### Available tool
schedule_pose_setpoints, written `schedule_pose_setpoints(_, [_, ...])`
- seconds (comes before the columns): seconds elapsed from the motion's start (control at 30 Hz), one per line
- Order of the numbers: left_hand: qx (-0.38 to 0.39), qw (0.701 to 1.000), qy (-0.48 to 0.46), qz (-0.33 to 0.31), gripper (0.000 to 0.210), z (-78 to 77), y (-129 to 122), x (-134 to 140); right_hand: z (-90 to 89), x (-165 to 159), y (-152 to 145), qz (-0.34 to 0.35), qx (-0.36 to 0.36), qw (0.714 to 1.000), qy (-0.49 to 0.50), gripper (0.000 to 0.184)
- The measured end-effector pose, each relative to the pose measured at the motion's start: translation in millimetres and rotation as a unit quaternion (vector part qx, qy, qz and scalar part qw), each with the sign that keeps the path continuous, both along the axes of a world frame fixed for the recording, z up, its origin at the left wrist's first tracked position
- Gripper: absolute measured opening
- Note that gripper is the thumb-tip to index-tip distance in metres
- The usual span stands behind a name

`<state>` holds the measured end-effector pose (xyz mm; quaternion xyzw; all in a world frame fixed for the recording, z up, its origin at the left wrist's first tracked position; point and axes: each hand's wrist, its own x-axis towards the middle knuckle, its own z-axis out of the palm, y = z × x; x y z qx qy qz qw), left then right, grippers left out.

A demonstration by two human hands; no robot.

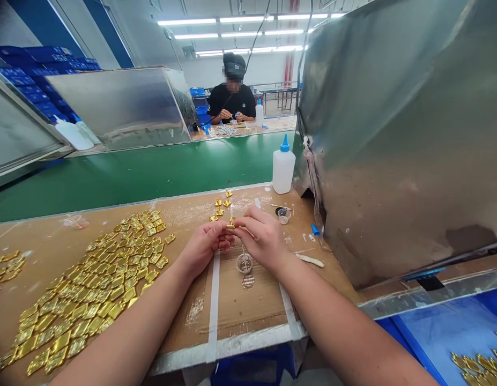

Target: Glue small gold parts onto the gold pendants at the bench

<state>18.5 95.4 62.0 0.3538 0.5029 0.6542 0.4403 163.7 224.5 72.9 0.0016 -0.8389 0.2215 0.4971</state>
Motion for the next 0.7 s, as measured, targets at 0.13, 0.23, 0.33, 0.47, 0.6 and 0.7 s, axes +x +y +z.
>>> schedule_pose_setpoints(0.13, [0.002,1.000,-0.006,-0.001,0.048,1.8,-0.2,1.1,-1.6,-1.3,0.2,-0.007,0.020,1.000,-0.018,0.012])
schedule_pose_setpoints(0.23, [0.010,1.000,-0.009,0.002,0.039,3.0,-0.7,1.2,-3.0,-2.6,0.0,-0.009,0.037,0.999,-0.016,0.011])
schedule_pose_setpoints(0.33, [0.020,1.000,-0.015,-0.008,0.037,4.4,-1.5,1.2,-2.8,-3.3,-0.7,-0.008,0.030,1.000,-0.003,0.010])
schedule_pose_setpoints(0.47, [0.041,0.999,-0.003,0.003,0.039,4.8,-2.2,0.3,0.3,-1.7,-2.2,0.007,-0.002,1.000,0.004,0.024])
schedule_pose_setpoints(0.6, [0.086,0.996,0.016,0.027,0.039,1.9,-2.1,-1.7,4.0,0.6,-4.2,0.034,-0.056,0.998,0.002,0.031])
schedule_pose_setpoints(0.7, [0.107,0.991,0.056,0.061,0.036,1.4,-3.4,-1.8,5.2,-0.4,-4.1,0.058,-0.147,0.987,-0.011,0.015])
